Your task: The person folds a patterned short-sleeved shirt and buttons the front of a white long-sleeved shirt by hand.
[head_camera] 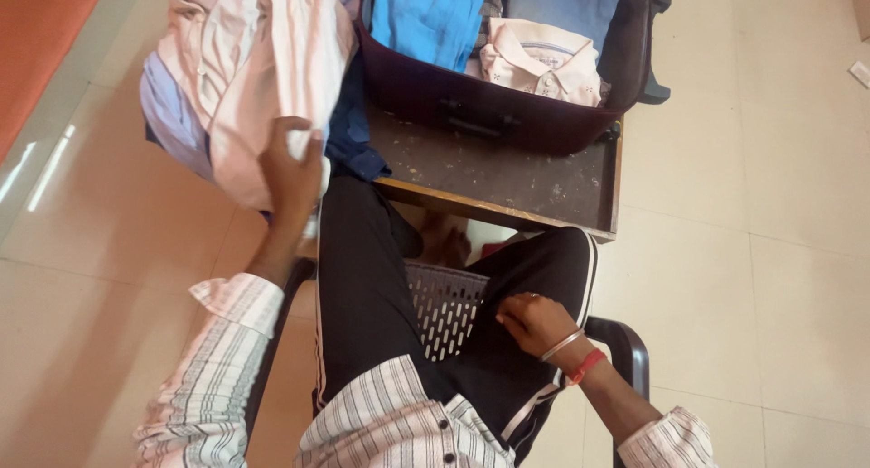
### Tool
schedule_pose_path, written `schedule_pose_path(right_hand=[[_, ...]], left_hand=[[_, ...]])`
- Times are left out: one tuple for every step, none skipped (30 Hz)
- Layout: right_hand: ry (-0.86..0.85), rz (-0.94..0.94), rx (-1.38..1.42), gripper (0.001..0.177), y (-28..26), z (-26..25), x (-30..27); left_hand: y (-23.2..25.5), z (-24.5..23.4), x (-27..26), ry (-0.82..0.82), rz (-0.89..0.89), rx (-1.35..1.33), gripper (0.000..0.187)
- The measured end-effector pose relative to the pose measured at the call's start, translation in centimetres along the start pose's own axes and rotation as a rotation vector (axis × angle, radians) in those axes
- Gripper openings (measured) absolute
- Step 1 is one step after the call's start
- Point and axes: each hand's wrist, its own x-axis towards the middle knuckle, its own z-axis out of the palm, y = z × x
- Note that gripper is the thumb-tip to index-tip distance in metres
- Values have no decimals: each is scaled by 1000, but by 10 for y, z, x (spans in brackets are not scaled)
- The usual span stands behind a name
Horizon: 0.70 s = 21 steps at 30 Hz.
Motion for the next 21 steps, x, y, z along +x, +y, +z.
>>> schedule_pose_path(right_hand=[[11, -2, -9, 15, 0, 0, 0], [10, 12, -4, 15, 0, 0, -1], [8, 26, 0, 15, 1, 0, -2], [7, 38, 6, 15, 2, 0, -1], [35, 33, 8, 16, 3, 0, -1], [64, 30, 11, 16, 4, 0, -1], [92, 27, 14, 16, 6, -1, -2], [108, 42, 15, 17, 7, -1, -3], [124, 56, 16, 18, 9, -2, -2], [141, 76, 21, 19, 10, -1, -3], [148, 85, 6, 20, 13, -4, -2], [154, 100, -1, 21, 15, -3, -1], [159, 115, -7, 21, 17, -2, -1], [150, 122, -19, 22, 19, -1, -2], [140, 129, -31, 23, 20, 0, -2], [129, 131, -44, 24, 19, 1, 0], [138, 120, -25, 25, 19, 2, 2], [144, 111, -9, 26, 20, 3, 1], [150, 103, 7, 28, 19, 6, -2], [170, 136, 147, 30, 19, 9, -1], [188, 168, 287, 34, 18, 13, 1]], left_hand=[[16, 6, -6, -2, 65, 27, 16], [31, 15, -17, -4, 125, 54, 13], [46, 25, -33, -120, 51, -56, 13], [59, 34, -53, -235, -21, -166, 15], [70, 44, -70, -442, -235, -118, 14], [76, 51, -89, -652, -450, -72, 14], [82, 59, -108, -613, -261, -117, 8], [85, 68, -123, -575, -66, -163, 3], [85, 70, -137, -610, -20, -168, 4], [87, 69, -148, -651, 28, -173, 5], [89, 71, -153, -693, 75, -177, 6], [92, 70, -156, -704, 65, -227, 8], [96, 67, -158, -715, 54, -276, 11], [102, 62, -159, -726, 40, -322, 14], [109, 56, -159, -762, 36, -339, 17], [116, 51, -158, -794, 31, -354, 19], [123, 47, -156, -826, 27, -368, 22], [129, 44, -156, -895, 18, -329, 25], [135, 41, -156, -963, 10, -290, 27], [139, 39, -153, -1024, 10, -248, 30], [143, 36, -155, -1093, 22, -243, 32]])
